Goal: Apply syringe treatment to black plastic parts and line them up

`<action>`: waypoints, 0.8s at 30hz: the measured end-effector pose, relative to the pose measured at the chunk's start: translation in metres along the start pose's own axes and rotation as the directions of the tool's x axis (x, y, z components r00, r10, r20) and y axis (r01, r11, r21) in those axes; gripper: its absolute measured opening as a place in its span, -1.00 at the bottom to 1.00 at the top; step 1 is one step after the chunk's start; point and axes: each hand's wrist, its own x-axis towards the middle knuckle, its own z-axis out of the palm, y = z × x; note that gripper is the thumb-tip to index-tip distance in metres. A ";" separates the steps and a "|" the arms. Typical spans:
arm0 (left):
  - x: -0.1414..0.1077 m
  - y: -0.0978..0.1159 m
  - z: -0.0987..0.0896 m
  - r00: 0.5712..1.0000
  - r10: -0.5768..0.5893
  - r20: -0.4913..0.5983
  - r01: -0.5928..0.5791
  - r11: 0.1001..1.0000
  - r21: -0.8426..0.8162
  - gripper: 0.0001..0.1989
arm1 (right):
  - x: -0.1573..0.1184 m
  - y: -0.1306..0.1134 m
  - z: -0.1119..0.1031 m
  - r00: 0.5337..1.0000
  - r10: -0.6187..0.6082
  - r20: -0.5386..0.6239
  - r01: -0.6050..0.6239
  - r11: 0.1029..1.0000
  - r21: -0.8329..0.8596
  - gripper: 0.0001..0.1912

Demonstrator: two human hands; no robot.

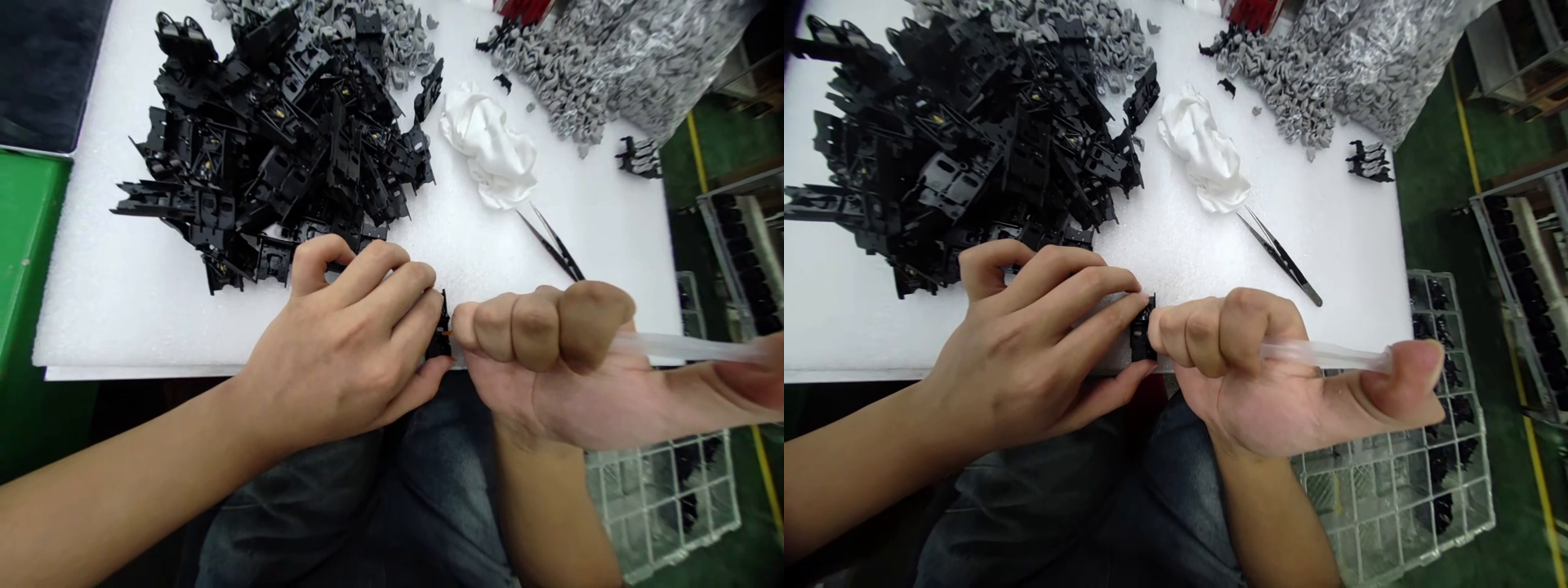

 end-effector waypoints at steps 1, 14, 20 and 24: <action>0.000 0.000 0.000 1.000 0.001 -0.001 -0.001 1.000 0.007 -0.68 | 0.000 0.000 0.000 1.000 -0.001 0.003 0.001 1.000 0.004 -0.29; 0.000 0.000 0.000 1.000 0.007 -0.005 -0.007 0.999 0.037 -0.66 | -0.003 0.001 -0.003 1.000 0.000 -0.002 0.000 1.000 0.024 -0.31; 0.000 0.000 0.000 1.000 0.006 0.003 -0.006 1.000 0.027 -0.67 | -0.002 0.000 0.000 1.000 -0.003 -0.028 0.002 1.000 -0.017 -0.31; -0.001 0.000 0.000 1.000 0.008 -0.004 -0.008 1.000 0.022 -0.66 | -0.002 0.000 0.001 0.999 -0.024 -0.029 0.023 0.999 -0.050 -0.31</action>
